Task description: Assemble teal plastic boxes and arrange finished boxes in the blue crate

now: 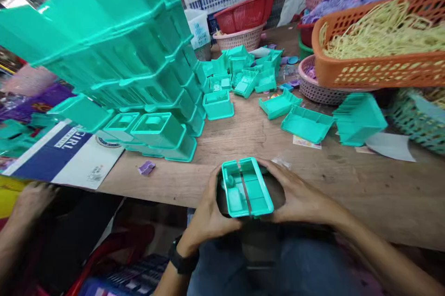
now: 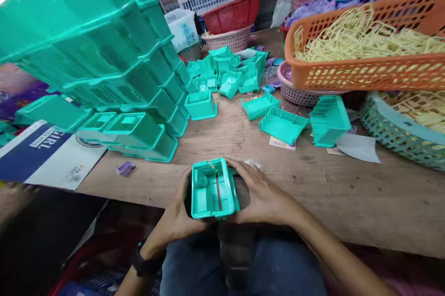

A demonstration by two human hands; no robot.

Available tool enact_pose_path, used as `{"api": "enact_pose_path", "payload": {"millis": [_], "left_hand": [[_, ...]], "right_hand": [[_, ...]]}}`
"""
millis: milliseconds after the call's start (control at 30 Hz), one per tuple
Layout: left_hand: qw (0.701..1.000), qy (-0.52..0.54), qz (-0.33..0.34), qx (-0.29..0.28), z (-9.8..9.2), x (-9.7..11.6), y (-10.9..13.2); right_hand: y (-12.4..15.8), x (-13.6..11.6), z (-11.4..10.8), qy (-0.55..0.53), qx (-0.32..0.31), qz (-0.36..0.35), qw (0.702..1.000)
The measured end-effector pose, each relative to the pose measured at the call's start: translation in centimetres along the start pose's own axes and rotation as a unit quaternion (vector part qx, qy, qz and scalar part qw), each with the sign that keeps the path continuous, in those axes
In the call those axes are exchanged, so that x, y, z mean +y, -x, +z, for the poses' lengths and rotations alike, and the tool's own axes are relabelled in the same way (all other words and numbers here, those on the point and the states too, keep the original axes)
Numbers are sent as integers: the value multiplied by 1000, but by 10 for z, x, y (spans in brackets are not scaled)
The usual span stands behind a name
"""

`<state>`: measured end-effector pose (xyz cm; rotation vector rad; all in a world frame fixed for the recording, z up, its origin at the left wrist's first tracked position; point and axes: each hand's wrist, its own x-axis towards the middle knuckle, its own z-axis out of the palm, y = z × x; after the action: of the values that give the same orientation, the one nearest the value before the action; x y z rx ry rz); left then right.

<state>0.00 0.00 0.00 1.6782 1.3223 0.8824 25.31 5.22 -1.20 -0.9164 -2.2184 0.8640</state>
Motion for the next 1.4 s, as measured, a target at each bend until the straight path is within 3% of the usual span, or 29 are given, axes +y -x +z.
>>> {"api": "enact_pose_path", "payload": {"millis": [400, 833, 1400], "left_hand": [[999, 34, -21, 15, 7, 9, -1], [998, -15, 35, 49, 10, 5, -4], [997, -40, 43, 44, 4, 5, -2]], "right_hand": [[0, -1, 4, 13, -2, -20, 1000], [1, 0, 5, 26, 12, -40, 999], [2, 6, 7, 33, 0, -27, 999]]}}
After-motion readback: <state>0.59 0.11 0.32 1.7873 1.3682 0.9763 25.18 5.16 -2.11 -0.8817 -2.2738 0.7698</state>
